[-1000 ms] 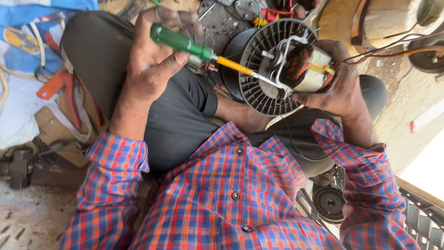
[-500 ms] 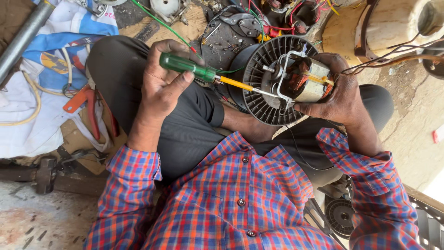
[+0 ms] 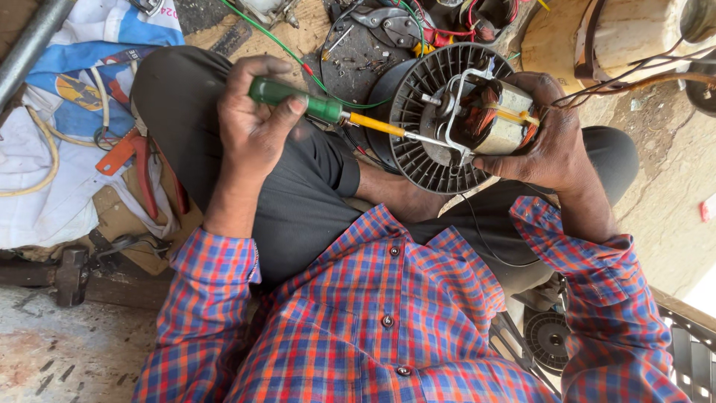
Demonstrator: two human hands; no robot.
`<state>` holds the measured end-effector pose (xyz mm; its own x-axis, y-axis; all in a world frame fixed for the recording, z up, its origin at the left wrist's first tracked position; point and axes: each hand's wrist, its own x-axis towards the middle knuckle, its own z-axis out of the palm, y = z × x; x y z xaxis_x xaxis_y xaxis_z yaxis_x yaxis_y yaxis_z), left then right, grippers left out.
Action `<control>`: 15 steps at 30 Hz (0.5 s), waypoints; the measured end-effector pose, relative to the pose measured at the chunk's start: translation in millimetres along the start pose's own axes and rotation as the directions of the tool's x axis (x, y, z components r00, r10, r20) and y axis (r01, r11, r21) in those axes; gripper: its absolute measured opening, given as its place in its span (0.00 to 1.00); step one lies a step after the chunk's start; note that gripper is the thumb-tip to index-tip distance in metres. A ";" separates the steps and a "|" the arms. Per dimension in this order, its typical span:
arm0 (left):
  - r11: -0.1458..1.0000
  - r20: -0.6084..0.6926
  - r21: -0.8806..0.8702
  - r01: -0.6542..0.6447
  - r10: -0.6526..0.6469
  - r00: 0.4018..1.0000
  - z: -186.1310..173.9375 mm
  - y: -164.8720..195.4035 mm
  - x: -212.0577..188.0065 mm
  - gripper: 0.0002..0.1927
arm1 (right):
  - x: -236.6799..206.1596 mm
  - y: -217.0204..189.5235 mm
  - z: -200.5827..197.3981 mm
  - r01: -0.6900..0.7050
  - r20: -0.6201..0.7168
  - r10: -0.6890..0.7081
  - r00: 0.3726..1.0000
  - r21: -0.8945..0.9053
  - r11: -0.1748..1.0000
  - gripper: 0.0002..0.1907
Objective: The person sits on the ground repairing an electric motor. They use a screwdriver to unscrew and loosen parts on the motor mounted in a fan housing, remove the armature from the housing, and handle and arrange the motor's wires and components on the work surface.
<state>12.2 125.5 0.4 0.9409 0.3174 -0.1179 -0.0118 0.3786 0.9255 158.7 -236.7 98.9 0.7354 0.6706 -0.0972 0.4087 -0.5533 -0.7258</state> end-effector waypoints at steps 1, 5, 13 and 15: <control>0.995 0.084 -0.060 -0.077 0.082 0.993 0.1 -1.0 -0.2 0.19 | -0.2 0.2 0.3 0.002 0.004 -0.002 1.000 0.011 1.000 0.49; 0.971 0.206 -0.138 -0.196 0.222 0.953 0.2 -2.5 -0.9 0.19 | -0.6 2.2 0.6 0.002 0.002 -0.002 1.000 0.028 1.000 0.49; 0.977 0.229 -0.193 -0.088 0.132 0.965 -1.9 -4.6 -8.0 0.21 | -0.3 4.1 -0.6 0.010 0.004 -0.010 1.000 -0.002 1.000 0.51; 0.975 0.178 -0.167 -0.149 0.179 0.968 -3.7 -4.4 -8.8 0.15 | -0.4 2.7 -0.2 -0.026 0.011 0.025 1.000 0.106 0.994 0.53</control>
<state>2.7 124.3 -4.0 0.9687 0.2200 0.1153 -0.2082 0.4665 0.8597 159.6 -238.6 97.1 0.7392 0.6622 -0.1229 0.3297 -0.5149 -0.7914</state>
